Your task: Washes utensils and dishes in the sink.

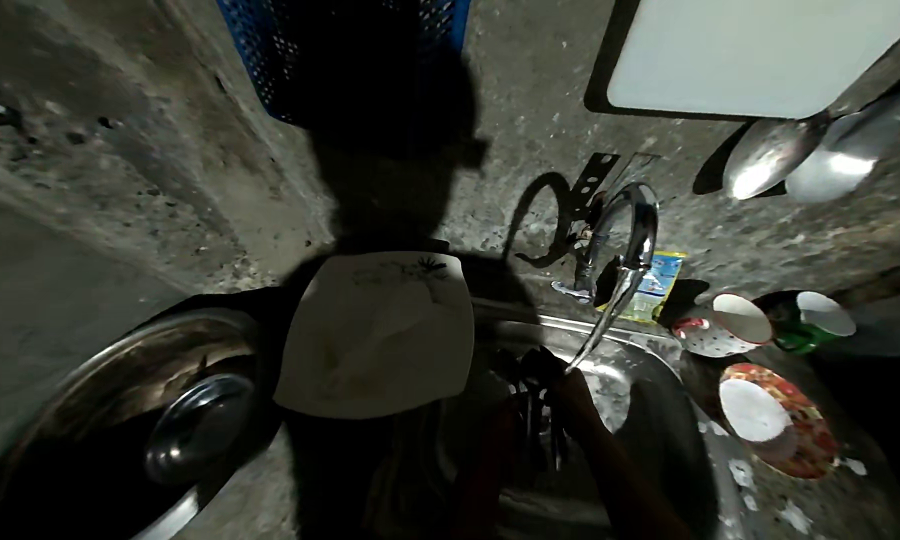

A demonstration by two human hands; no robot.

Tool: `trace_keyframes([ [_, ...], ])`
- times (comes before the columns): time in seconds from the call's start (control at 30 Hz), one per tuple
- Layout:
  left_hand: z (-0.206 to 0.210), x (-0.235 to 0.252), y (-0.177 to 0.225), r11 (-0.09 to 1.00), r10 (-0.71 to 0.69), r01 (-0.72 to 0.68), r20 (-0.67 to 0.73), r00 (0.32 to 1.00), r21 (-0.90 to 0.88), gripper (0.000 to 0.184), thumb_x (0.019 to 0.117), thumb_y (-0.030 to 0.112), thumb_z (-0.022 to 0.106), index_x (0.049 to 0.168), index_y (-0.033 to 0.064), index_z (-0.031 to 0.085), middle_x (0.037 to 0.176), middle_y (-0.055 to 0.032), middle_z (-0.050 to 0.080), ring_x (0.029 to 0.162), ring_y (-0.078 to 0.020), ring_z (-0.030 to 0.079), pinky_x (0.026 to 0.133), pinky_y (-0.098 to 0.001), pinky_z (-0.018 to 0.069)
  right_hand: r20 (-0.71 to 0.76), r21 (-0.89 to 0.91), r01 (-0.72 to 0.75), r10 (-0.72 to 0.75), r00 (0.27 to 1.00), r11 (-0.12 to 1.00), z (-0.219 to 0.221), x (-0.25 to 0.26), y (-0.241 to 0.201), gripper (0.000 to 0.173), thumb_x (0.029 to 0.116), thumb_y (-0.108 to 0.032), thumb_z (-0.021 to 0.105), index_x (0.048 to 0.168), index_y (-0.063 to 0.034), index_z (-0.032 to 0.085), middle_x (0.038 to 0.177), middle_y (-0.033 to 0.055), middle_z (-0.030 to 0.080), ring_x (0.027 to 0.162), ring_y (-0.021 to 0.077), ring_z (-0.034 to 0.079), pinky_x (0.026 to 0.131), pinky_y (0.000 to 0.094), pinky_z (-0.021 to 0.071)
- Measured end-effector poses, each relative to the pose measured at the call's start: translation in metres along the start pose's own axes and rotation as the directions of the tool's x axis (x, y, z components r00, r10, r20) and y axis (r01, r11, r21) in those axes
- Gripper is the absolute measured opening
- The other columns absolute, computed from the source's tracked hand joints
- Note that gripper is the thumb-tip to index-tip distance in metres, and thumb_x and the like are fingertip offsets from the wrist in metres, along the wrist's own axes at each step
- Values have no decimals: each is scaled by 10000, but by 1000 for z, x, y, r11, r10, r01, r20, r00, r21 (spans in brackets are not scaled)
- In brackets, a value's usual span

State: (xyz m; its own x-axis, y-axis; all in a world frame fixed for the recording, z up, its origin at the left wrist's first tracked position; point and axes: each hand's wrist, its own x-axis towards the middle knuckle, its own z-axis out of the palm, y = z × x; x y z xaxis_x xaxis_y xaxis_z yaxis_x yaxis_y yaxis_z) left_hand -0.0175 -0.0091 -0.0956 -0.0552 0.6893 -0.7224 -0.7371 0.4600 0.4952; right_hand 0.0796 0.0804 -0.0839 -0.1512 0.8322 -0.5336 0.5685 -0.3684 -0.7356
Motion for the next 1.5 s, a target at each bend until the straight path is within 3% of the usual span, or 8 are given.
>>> trace_keyframes([
  [0.27, 7, -12, 6, 983, 15, -13, -8, 1000, 181, 294, 1105, 173, 421, 1151, -55, 601, 917, -87, 631, 737, -130, 599, 683, -286, 538, 54, -130, 70, -64, 997, 989, 1, -1, -4, 315, 991, -125, 640, 1264, 30, 638, 1160, 203, 676, 1042, 266, 659, 940, 421, 523],
  [0.57, 12, -10, -1, 922, 58, 0, -138, 989, 388, 297, 1095, 253, 487, 1215, -3, 580, 820, -61, 598, 597, -116, 560, 528, -275, 497, -42, -346, 79, -99, 994, 935, 8, -8, -18, 367, 1022, -195, 604, 1308, 35, 623, 1301, 256, 632, 1229, 356, 612, 1078, 466, 455],
  [0.8, 14, 6, 0, 735, 318, -86, -230, 920, 672, 422, 1058, 215, 563, 1390, -43, 533, 1195, -234, 654, 1041, -301, 668, 928, -453, 551, -1, 190, 112, -114, 994, 975, 29, 8, -12, 371, 990, -222, 677, 1283, 4, 647, 1147, 154, 702, 1019, 201, 679, 920, 388, 552],
  [0.97, 14, -3, 6, 819, 364, -207, -205, 909, 535, 340, 1077, 202, 530, 1294, -56, 566, 952, -152, 645, 740, -174, 625, 689, -337, 556, -72, 329, 101, -82, 994, 939, 33, 10, -3, 423, 998, -112, 644, 1373, 59, 553, 1274, 204, 645, 1135, 220, 643, 986, 371, 525],
  [1.07, 16, -1, 8, 783, 392, -200, -217, 894, 589, 389, 1063, 187, 556, 1355, -70, 553, 1152, -238, 663, 986, -274, 669, 901, -429, 549, 15, 135, 101, -104, 994, 986, 31, -10, -3, 384, 1044, -176, 582, 1365, 34, 589, 1296, 213, 645, 1185, 260, 632, 1026, 391, 504],
  [1.17, 11, 2, 2, 806, 320, -165, -185, 929, 568, 365, 1075, 194, 529, 1362, -31, 547, 1058, -188, 660, 817, -222, 669, 739, -386, 580, -33, 293, 85, -79, 996, 952, 27, 1, 9, 289, 1040, -163, 594, 1252, 33, 603, 1033, 128, 678, 890, 162, 665, 794, 335, 568],
  [1.3, 10, 6, -2, 870, 243, -137, -171, 955, 474, 327, 1080, 184, 521, 1321, -35, 555, 1047, -178, 694, 807, -219, 727, 702, -380, 627, -134, 304, 134, -98, 986, 943, 21, 21, 8, 366, 1084, -142, 492, 1390, 54, 540, 1236, 197, 650, 1085, 200, 643, 959, 361, 528],
  [1.5, 11, -9, 18, 668, 327, -82, -193, 925, 740, 372, 1075, 227, 537, 1322, -46, 593, 1180, -219, 673, 1056, -289, 674, 961, -441, 533, -163, 323, 63, -10, 987, 944, 30, 13, 1, 387, 1071, -171, 531, 1388, 49, 552, 1257, 227, 651, 1117, 266, 651, 982, 430, 519],
])
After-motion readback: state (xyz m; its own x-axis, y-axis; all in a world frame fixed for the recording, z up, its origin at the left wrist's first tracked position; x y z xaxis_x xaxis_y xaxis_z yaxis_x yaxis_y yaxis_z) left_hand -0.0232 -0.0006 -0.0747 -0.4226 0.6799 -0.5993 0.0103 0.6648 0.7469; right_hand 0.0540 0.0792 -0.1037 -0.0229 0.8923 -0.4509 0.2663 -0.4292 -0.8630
